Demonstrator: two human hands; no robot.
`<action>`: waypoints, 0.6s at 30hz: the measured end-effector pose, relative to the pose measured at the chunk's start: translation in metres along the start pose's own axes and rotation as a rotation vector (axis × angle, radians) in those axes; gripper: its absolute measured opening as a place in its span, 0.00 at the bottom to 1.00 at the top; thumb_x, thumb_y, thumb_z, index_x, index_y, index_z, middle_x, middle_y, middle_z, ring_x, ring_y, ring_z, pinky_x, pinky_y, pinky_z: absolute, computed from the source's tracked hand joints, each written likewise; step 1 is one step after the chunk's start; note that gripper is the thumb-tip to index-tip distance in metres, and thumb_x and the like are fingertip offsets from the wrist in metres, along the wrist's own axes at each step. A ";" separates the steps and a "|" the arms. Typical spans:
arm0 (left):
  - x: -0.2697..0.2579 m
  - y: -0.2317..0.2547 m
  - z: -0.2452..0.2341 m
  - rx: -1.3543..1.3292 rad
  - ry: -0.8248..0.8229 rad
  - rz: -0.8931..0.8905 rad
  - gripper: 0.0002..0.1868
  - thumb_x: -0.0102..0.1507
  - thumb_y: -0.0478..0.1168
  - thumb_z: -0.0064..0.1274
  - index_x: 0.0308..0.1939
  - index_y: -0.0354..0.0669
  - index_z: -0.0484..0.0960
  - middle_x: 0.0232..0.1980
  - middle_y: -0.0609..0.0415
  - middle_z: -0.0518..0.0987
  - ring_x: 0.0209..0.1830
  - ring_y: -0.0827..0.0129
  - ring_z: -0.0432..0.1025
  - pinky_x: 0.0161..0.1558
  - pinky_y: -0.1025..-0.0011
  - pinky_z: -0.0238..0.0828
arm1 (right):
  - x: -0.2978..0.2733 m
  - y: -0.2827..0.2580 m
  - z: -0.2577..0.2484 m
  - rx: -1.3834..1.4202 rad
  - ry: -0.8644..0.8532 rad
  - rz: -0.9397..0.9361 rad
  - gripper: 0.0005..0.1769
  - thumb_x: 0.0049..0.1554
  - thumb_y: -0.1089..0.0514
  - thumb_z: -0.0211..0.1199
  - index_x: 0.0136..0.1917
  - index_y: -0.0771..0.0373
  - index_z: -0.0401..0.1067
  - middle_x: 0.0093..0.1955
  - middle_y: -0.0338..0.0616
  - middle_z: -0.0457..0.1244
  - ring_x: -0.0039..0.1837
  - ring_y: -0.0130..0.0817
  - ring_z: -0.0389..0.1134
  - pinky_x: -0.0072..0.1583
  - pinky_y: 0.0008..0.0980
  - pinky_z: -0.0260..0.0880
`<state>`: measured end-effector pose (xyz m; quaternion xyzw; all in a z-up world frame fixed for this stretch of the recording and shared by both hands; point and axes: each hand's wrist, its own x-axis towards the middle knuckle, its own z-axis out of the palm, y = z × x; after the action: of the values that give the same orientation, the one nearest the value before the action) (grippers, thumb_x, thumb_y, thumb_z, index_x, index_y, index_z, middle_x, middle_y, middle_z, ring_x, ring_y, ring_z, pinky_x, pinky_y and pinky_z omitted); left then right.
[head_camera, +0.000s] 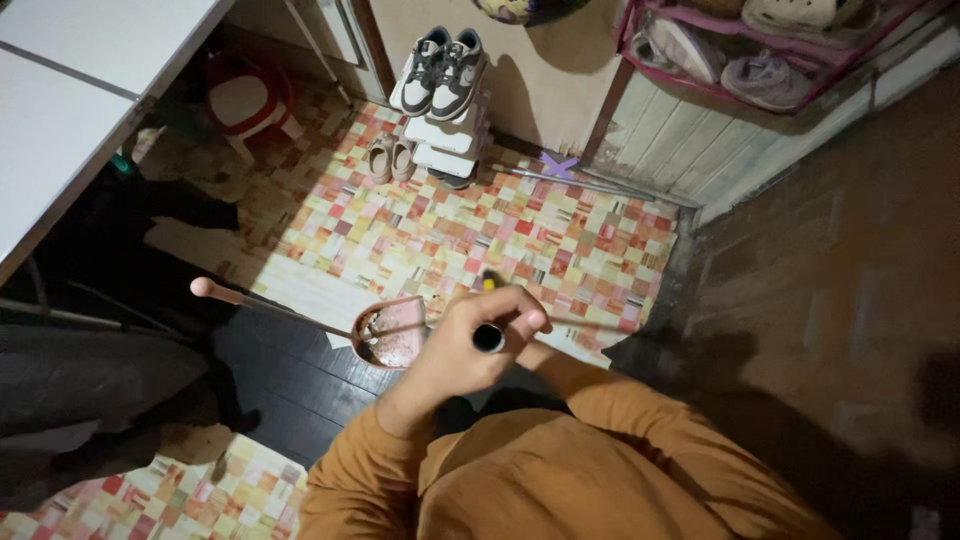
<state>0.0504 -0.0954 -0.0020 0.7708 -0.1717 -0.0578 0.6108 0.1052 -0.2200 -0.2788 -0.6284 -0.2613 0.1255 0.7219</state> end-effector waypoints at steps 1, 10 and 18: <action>-0.001 0.000 -0.004 0.000 0.001 0.030 0.07 0.68 0.37 0.54 0.37 0.37 0.81 0.26 0.55 0.75 0.27 0.76 0.67 0.31 0.73 0.64 | 0.001 0.006 -0.006 0.001 0.011 0.000 0.09 0.66 0.54 0.53 0.45 0.56 0.69 0.41 0.32 0.60 0.48 0.24 0.67 0.52 0.28 0.67; 0.000 -0.062 0.006 -0.337 0.002 0.235 0.11 0.74 0.39 0.48 0.40 0.36 0.77 0.44 0.55 0.83 0.37 0.76 0.72 0.42 0.74 0.70 | -0.020 0.069 -0.079 -0.466 0.058 0.053 0.07 0.64 0.57 0.54 0.45 0.59 0.70 0.39 0.39 0.62 0.46 0.34 0.68 0.49 0.34 0.68; 0.024 -0.181 0.081 -0.253 -0.066 0.099 0.13 0.70 0.40 0.46 0.38 0.39 0.84 0.33 0.61 0.82 0.22 0.82 0.67 0.24 0.79 0.60 | -0.087 0.089 -0.129 -0.780 0.081 0.054 0.20 0.53 0.62 0.56 0.59 0.61 0.73 0.49 0.55 0.70 0.53 0.56 0.71 0.51 0.45 0.72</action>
<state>0.0836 -0.1430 -0.1937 0.6759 -0.2209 -0.0740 0.6992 0.1150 -0.3574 -0.3937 -0.8667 -0.2440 0.0107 0.4349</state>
